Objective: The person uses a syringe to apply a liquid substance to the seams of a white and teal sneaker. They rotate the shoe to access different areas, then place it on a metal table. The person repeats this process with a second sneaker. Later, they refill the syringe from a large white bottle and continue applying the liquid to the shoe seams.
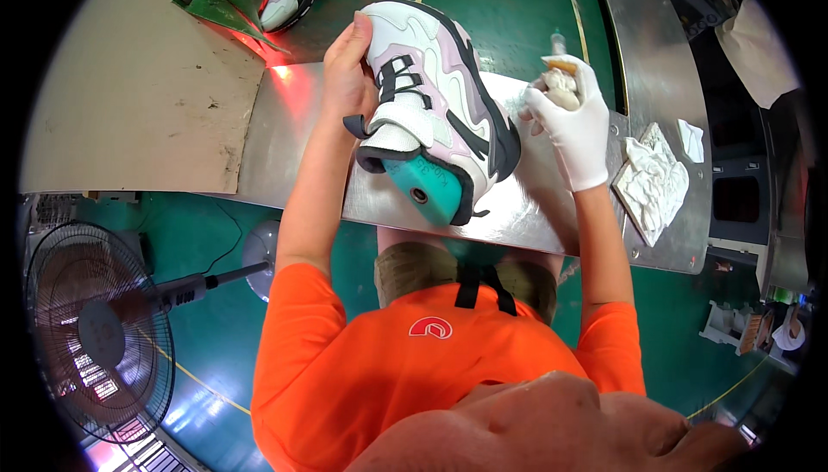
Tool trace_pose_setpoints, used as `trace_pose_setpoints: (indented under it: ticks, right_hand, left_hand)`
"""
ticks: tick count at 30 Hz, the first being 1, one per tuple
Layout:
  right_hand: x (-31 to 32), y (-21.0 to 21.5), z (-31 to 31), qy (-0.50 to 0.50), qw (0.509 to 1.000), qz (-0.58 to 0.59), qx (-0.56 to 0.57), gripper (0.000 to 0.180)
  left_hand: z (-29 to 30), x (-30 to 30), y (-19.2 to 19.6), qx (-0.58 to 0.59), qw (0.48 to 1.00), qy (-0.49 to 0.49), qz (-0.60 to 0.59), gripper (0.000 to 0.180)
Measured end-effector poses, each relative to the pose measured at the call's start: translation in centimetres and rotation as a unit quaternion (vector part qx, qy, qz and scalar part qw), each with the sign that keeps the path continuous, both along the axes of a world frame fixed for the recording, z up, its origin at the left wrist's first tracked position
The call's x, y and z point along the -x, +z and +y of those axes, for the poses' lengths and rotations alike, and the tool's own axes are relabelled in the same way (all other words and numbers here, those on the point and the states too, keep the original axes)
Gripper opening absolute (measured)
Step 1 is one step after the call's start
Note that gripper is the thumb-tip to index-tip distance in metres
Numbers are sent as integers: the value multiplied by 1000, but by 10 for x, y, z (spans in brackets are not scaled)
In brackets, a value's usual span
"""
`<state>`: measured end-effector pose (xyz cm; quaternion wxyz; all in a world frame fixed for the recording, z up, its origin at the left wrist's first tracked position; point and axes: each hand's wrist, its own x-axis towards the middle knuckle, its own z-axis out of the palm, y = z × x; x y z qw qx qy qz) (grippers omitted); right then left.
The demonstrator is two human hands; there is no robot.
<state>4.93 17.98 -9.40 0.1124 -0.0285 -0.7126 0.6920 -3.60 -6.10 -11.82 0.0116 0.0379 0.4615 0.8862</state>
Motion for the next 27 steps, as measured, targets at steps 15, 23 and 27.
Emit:
trace_pose_setpoints:
  ticks: [15,23,27]
  right_hand:
    - [17,1,-16,72,995,-65,-7,47]
    - [21,-4,-14,88,994,-64,-14,47]
    - [23,-9,-13,83,995,-39,-40,48]
  left_hand:
    - [-3,0,0,22,1000,11,-5,36]
    - [-3,3,-4,26,1000,-6,-14,44]
    - [-2,1,-2,16,1000,-5,-18,43]
